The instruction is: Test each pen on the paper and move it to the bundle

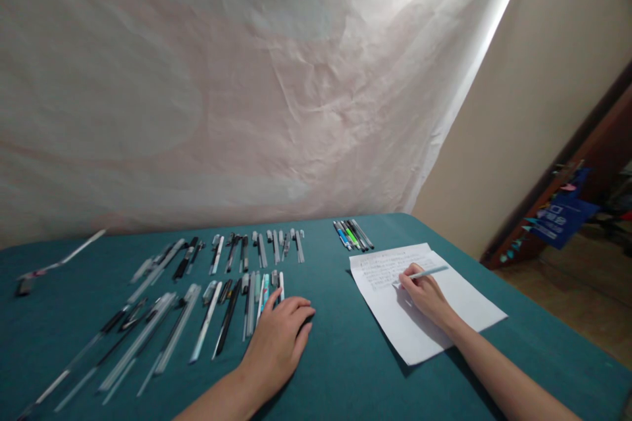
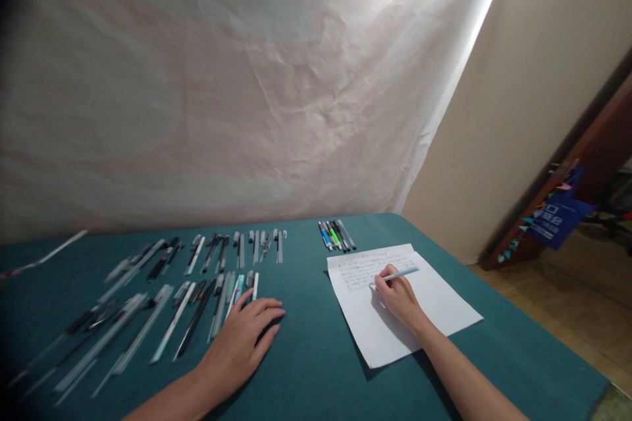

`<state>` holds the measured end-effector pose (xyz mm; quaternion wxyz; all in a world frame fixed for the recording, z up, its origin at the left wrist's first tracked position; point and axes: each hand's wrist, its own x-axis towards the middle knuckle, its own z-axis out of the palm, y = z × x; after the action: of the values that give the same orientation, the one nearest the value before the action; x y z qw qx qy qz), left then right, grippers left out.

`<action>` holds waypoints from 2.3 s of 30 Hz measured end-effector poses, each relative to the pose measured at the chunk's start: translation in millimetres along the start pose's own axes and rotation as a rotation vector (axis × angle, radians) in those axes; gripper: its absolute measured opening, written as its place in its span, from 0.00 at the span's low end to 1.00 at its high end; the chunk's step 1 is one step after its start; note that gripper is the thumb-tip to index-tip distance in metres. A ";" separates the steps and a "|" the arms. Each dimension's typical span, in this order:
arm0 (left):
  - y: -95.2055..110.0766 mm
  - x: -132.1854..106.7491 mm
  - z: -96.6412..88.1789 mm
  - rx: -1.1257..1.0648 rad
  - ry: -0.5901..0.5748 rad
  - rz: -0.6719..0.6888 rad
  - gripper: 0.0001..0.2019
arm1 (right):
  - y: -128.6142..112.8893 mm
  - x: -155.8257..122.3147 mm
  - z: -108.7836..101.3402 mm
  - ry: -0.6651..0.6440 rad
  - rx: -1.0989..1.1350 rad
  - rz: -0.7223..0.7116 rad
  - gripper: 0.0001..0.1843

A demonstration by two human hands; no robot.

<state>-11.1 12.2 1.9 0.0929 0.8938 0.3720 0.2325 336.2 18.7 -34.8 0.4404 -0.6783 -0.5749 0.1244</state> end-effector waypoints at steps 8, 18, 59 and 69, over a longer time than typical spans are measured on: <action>3.5 0.9 -2.8 -0.033 0.000 -0.024 0.13 | -1.6 -1.7 -3.9 0.006 0.088 0.061 0.13; 4.7 -7.6 -3.9 -0.140 0.033 -0.071 0.11 | -92.6 17.8 55.1 -0.379 0.115 -0.239 0.13; -10.6 6.6 2.5 -1.358 0.515 -0.442 0.14 | -184.7 -38.1 96.4 -0.514 0.197 -0.772 0.17; -15.1 8.9 2.2 -1.372 0.540 -0.517 0.18 | -166.5 -48.1 103.0 -0.331 0.110 -0.949 0.21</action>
<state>-14.0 29.2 -2.1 0.5823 0.4339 0.3512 0.5910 140.3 14.6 12.5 0.3862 -0.2891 -0.8747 0.0465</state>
